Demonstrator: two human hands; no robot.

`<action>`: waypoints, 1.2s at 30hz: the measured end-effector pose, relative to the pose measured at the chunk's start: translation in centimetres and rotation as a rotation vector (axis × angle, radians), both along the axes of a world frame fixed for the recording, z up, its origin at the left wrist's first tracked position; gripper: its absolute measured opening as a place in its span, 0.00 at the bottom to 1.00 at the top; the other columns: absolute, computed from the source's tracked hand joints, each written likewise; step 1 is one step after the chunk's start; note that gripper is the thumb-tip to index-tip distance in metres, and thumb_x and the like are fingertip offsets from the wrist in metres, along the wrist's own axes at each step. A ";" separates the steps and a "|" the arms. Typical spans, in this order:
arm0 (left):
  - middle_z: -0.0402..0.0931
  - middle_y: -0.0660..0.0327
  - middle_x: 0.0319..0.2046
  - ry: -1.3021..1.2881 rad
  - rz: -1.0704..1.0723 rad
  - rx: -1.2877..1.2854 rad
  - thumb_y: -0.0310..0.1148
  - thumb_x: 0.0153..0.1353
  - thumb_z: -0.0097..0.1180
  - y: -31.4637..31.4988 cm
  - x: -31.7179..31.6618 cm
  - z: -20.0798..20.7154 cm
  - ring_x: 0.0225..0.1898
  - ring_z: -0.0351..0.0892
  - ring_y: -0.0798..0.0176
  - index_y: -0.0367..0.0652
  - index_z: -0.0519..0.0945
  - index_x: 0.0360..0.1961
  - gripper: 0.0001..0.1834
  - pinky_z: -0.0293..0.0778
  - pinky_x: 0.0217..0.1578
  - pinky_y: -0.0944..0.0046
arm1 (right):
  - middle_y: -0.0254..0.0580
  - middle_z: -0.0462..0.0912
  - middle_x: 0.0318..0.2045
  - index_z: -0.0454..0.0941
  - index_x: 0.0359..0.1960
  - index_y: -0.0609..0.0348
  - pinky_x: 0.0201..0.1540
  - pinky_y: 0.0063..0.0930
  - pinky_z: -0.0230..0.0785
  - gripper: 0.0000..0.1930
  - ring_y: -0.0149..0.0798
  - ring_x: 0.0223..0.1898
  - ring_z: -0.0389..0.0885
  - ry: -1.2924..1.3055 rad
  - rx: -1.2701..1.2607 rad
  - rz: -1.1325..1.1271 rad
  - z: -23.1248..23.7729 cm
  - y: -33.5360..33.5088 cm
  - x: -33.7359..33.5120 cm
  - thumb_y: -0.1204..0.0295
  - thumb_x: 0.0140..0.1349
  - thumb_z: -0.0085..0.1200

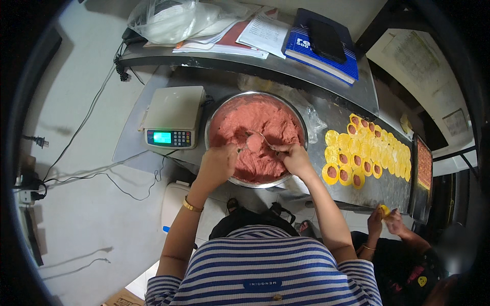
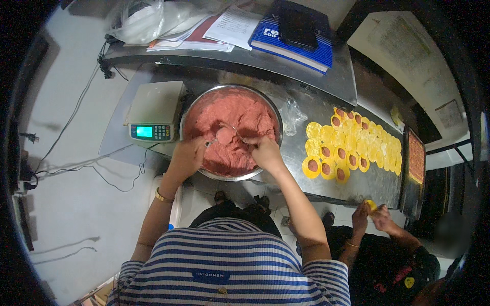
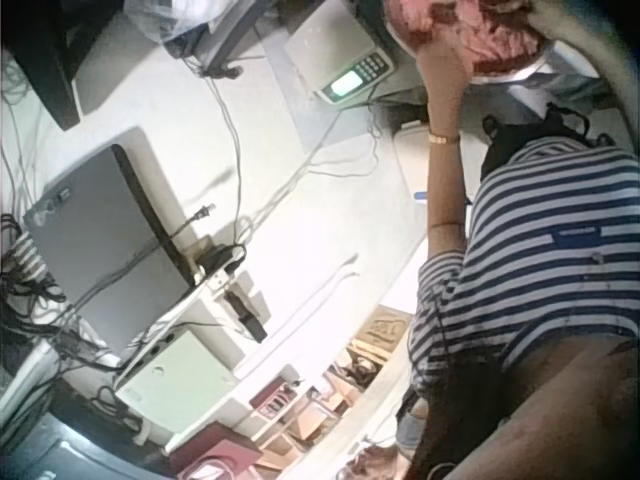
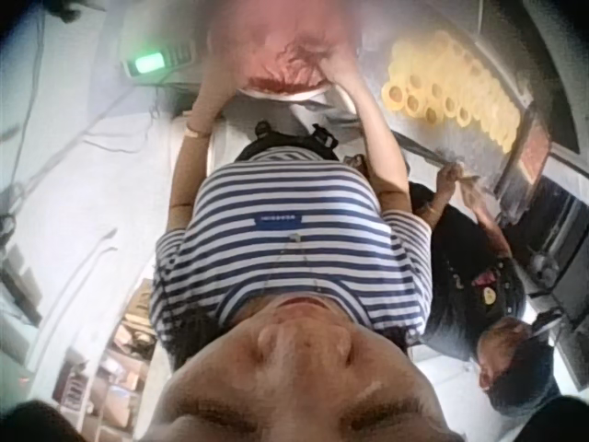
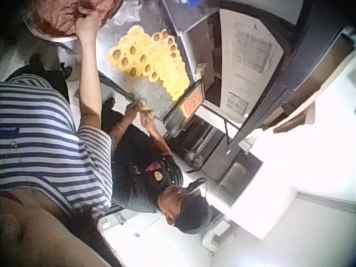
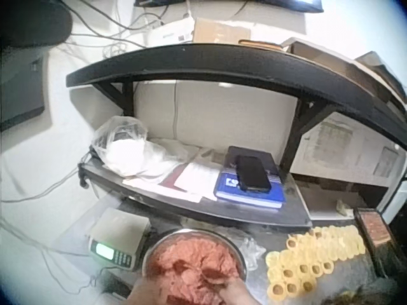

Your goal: The person scoops a pink paste from a large metal bowl using two spoons and places portions into yellow pastry cups arranged on a tray. A coworker is visible in the background also filling pastry cups.

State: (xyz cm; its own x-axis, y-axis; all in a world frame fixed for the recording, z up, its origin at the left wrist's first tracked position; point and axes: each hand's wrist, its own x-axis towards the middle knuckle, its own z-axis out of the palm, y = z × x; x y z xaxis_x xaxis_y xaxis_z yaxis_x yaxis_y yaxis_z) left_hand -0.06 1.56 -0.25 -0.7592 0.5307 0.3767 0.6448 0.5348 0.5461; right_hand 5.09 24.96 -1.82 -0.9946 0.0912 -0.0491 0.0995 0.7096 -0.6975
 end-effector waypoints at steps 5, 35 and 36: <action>0.72 0.53 0.13 0.079 -0.016 -0.236 0.34 0.59 0.47 1.6 0.7 -0.4 0.17 0.75 0.47 0.43 0.71 0.25 0.08 0.71 0.20 0.51 | 0.55 0.80 0.31 0.80 0.42 0.54 0.42 0.42 0.70 0.16 0.56 0.35 0.79 -0.012 0.203 -0.069 1.6 -2.3 1.6 0.76 0.50 0.49; 0.74 0.50 0.14 0.135 0.130 -0.272 0.34 0.59 0.46 4.9 1.1 0.5 0.18 0.77 0.46 0.41 0.71 0.26 0.09 0.74 0.19 0.51 | 0.45 0.78 0.23 0.79 0.44 0.57 0.20 0.35 0.68 0.17 0.46 0.19 0.78 0.227 0.217 -0.002 1.8 0.6 3.0 0.75 0.49 0.52; 0.74 0.50 0.13 0.147 0.106 -0.261 0.33 0.59 0.46 5.0 1.3 0.3 0.18 0.77 0.46 0.41 0.71 0.26 0.09 0.74 0.19 0.52 | 0.43 0.77 0.18 0.79 0.44 0.59 0.17 0.32 0.66 0.16 0.43 0.16 0.76 0.184 0.042 -0.026 1.7 1.2 2.8 0.75 0.51 0.53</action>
